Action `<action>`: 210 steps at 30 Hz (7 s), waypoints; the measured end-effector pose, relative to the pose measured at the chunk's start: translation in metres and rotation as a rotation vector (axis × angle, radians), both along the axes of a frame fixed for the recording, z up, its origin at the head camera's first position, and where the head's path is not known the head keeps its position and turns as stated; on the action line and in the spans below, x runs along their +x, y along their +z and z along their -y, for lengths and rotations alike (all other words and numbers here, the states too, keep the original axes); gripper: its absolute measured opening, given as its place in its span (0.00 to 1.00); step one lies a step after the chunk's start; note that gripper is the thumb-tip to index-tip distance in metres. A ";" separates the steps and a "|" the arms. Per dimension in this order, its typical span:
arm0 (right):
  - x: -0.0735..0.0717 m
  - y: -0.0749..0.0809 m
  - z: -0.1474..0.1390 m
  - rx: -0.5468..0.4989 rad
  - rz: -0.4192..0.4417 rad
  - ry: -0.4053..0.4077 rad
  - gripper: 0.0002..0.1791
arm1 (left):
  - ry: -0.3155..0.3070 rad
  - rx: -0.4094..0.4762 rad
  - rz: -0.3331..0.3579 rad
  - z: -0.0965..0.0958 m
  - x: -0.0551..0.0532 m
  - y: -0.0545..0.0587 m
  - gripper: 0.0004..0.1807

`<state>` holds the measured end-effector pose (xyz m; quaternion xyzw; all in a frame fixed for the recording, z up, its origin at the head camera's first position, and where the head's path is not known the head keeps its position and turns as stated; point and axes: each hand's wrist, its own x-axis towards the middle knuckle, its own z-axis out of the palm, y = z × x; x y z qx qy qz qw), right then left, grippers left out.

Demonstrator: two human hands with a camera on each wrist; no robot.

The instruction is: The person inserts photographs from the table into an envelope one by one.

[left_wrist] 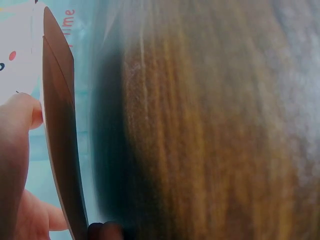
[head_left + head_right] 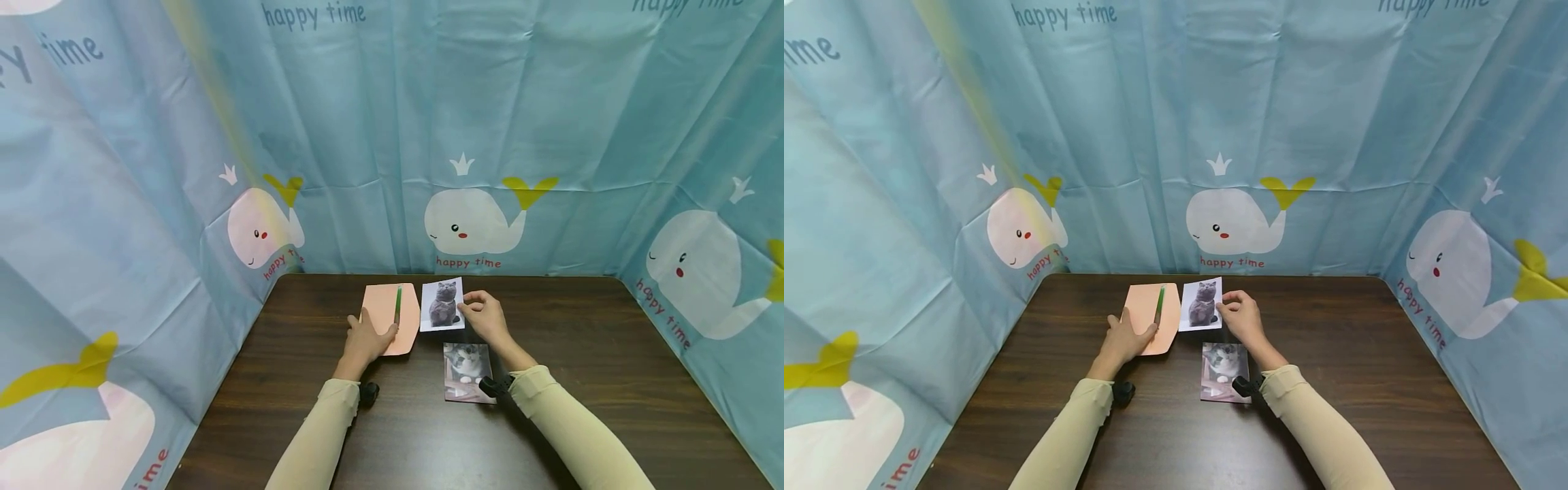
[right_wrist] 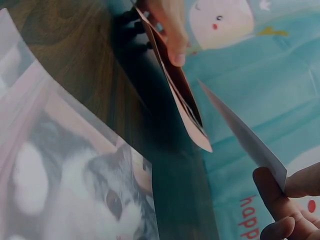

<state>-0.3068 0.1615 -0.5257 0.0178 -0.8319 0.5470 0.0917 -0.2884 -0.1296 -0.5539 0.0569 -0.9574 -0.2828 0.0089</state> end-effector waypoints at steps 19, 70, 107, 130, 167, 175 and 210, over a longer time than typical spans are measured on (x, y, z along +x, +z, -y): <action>-0.028 -0.009 0.043 -0.040 0.111 -0.056 0.14 | 0.006 -0.007 0.008 -0.001 -0.001 0.001 0.59; -0.027 -0.019 0.082 0.035 0.190 -0.066 0.15 | 0.032 0.001 0.001 -0.002 -0.004 -0.003 0.59; -0.018 -0.015 0.108 -0.047 0.145 0.097 0.21 | 0.045 0.009 0.031 -0.002 -0.005 -0.003 0.59; -0.024 -0.019 0.129 0.204 0.134 0.020 0.14 | 0.024 0.022 -0.035 -0.002 0.000 -0.001 0.58; -0.025 -0.023 0.143 0.397 0.097 0.018 0.15 | 0.035 -0.003 -0.003 -0.003 -0.003 -0.003 0.59; -0.018 -0.024 0.130 0.283 0.088 0.103 0.19 | 0.016 0.008 -0.016 -0.004 -0.003 -0.001 0.58; 0.086 -0.012 -0.016 0.218 0.127 0.125 0.15 | 0.002 -0.005 -0.001 -0.003 -0.001 -0.003 0.59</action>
